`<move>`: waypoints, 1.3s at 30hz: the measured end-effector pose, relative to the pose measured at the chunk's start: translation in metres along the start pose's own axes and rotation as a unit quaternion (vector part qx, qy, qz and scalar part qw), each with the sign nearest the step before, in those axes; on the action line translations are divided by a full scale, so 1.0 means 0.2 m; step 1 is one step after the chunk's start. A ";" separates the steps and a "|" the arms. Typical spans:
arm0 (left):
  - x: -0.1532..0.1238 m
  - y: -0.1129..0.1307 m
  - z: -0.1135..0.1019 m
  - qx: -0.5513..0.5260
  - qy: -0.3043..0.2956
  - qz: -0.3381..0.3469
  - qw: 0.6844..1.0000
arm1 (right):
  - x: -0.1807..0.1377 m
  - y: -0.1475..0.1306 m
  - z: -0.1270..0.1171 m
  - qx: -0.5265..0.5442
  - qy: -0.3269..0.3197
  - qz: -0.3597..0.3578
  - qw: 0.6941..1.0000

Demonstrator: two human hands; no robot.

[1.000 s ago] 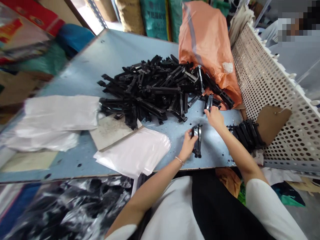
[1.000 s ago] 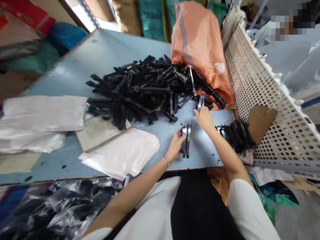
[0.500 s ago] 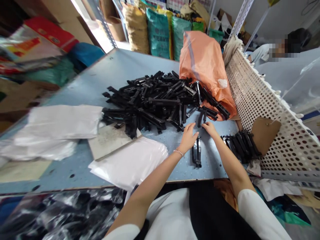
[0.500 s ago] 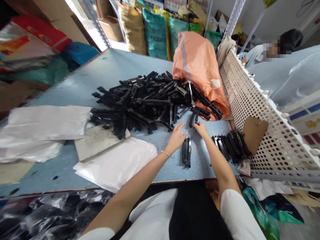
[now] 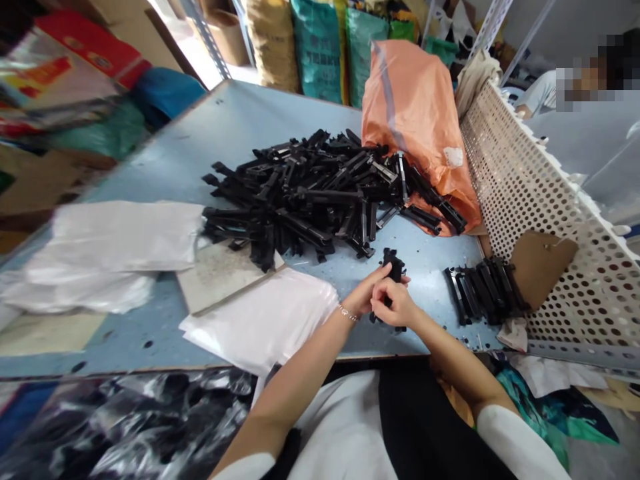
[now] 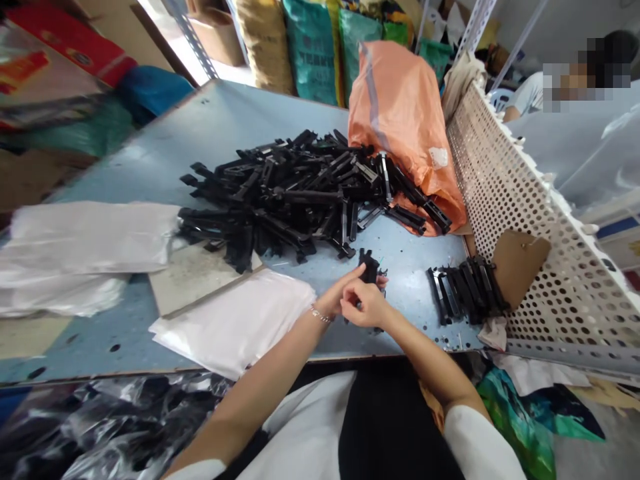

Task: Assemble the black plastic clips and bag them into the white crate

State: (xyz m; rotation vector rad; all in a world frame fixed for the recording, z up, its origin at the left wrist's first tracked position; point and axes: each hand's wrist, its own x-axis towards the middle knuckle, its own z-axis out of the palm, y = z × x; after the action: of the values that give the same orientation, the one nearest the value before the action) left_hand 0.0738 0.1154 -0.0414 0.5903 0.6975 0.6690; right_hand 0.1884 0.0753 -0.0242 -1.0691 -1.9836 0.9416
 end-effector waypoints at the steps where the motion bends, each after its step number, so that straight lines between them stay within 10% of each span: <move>1: -0.05 0.00 0.00 -0.013 0.000 0.014 1.000 | 0.01 -0.02 -0.03 0.006 0.015 -0.010 1.000; 5: -0.24 0.05 -0.02 0.047 0.059 0.114 0.991 | 0.04 -0.09 -0.22 -0.051 0.103 -0.054 0.992; 10: -0.38 0.12 0.00 0.225 0.094 0.199 0.949 | 0.10 -0.09 -0.31 -0.212 0.048 -0.054 0.975; 15: -0.36 0.14 0.06 0.319 0.147 0.312 0.883 | 0.14 -0.09 -0.19 -0.016 0.056 0.089 0.994; 18: -0.31 0.16 0.03 0.257 0.189 0.299 0.899 | 0.10 -0.10 -0.15 0.003 0.019 0.103 0.994; 27: -0.24 0.05 -0.11 0.065 0.237 0.156 0.957 | -0.06 0.08 -0.02 -0.299 -0.117 -0.152 0.935; 31: -0.12 -0.21 -0.16 0.207 0.293 0.180 0.916 | 0.26 0.33 -0.34 -0.341 -0.006 0.052 0.939; 34: -0.05 -0.36 -0.15 0.303 0.284 0.218 0.883 | 0.49 0.49 -0.61 -0.418 0.109 0.249 0.867; 39: -0.04 -0.37 -0.17 0.411 0.267 0.269 0.829 | 0.53 0.60 -0.81 -0.414 0.109 0.331 0.841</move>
State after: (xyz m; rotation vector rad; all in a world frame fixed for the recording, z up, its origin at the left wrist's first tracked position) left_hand 0.0700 0.0710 -0.1112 1.4683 1.3947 1.0786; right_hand 0.3216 0.2602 -0.0191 -2.3298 -1.8485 0.1723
